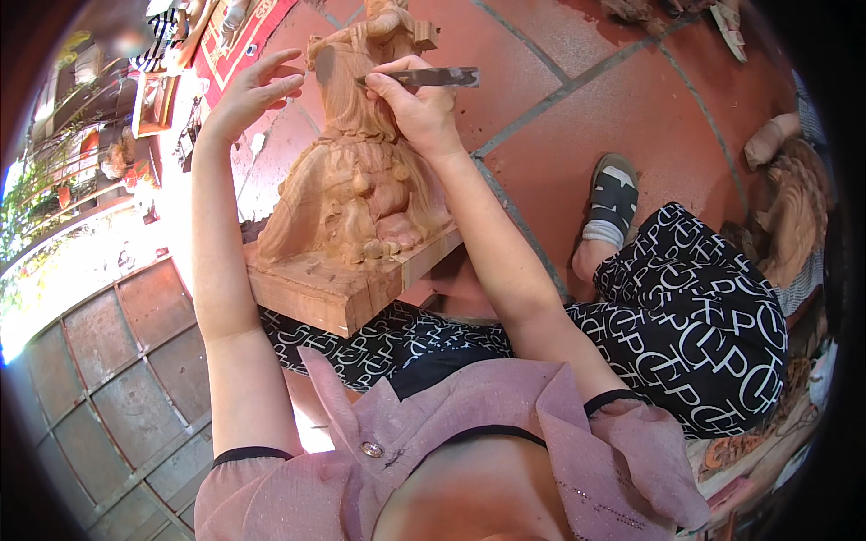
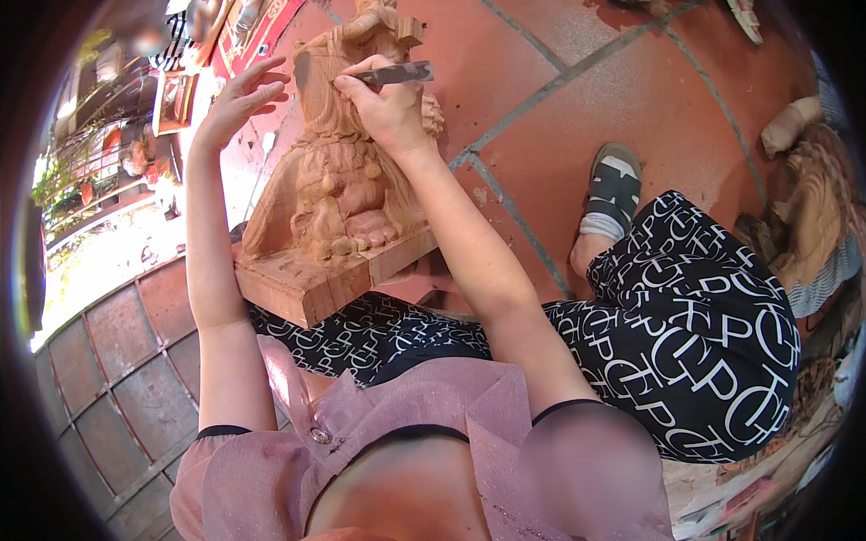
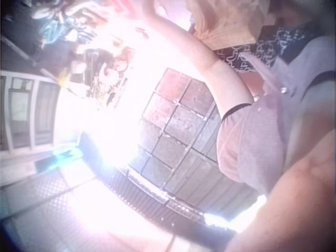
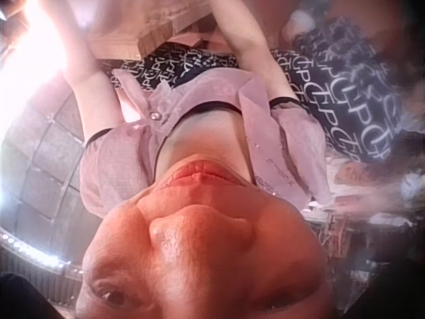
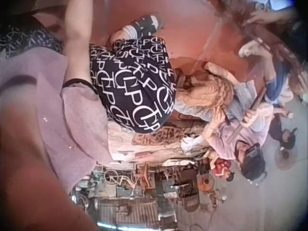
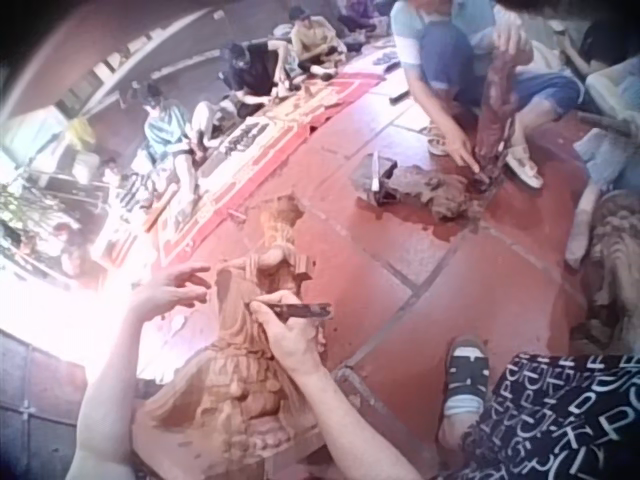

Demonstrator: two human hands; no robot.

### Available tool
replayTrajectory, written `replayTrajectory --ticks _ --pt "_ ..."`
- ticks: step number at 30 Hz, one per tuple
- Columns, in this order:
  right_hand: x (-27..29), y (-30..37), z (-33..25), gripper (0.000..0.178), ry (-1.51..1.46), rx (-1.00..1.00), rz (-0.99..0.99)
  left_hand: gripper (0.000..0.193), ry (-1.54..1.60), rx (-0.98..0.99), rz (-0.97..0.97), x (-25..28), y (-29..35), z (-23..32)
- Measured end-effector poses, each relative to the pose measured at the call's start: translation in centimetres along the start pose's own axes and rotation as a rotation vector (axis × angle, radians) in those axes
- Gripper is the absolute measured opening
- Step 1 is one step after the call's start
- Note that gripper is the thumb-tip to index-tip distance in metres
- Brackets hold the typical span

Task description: The person carves a wooden figurine using a chisel while sitting on the floor. They hold the wood with one hand and use the chisel with the other to shape details on the piece.

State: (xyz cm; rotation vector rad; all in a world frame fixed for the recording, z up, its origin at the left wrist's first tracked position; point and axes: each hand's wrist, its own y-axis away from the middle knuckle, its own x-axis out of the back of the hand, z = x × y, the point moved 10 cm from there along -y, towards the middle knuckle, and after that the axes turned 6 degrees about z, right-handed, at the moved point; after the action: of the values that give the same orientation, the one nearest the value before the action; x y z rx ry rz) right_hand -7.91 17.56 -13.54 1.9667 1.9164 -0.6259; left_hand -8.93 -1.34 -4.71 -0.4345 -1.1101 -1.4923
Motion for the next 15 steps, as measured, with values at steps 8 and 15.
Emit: replayTrajectory --ticks 8,15 --pt "0.1 1.7 -0.5 0.009 0.115 0.098 0.1 0.051 0.047 -0.04 0.014 -0.3 -0.1 0.9" --pt "0.4 1.6 1.6 0.009 -0.291 -0.242 0.063 0.052 -0.028 -0.018 -0.012 -0.6 -0.6 0.1"
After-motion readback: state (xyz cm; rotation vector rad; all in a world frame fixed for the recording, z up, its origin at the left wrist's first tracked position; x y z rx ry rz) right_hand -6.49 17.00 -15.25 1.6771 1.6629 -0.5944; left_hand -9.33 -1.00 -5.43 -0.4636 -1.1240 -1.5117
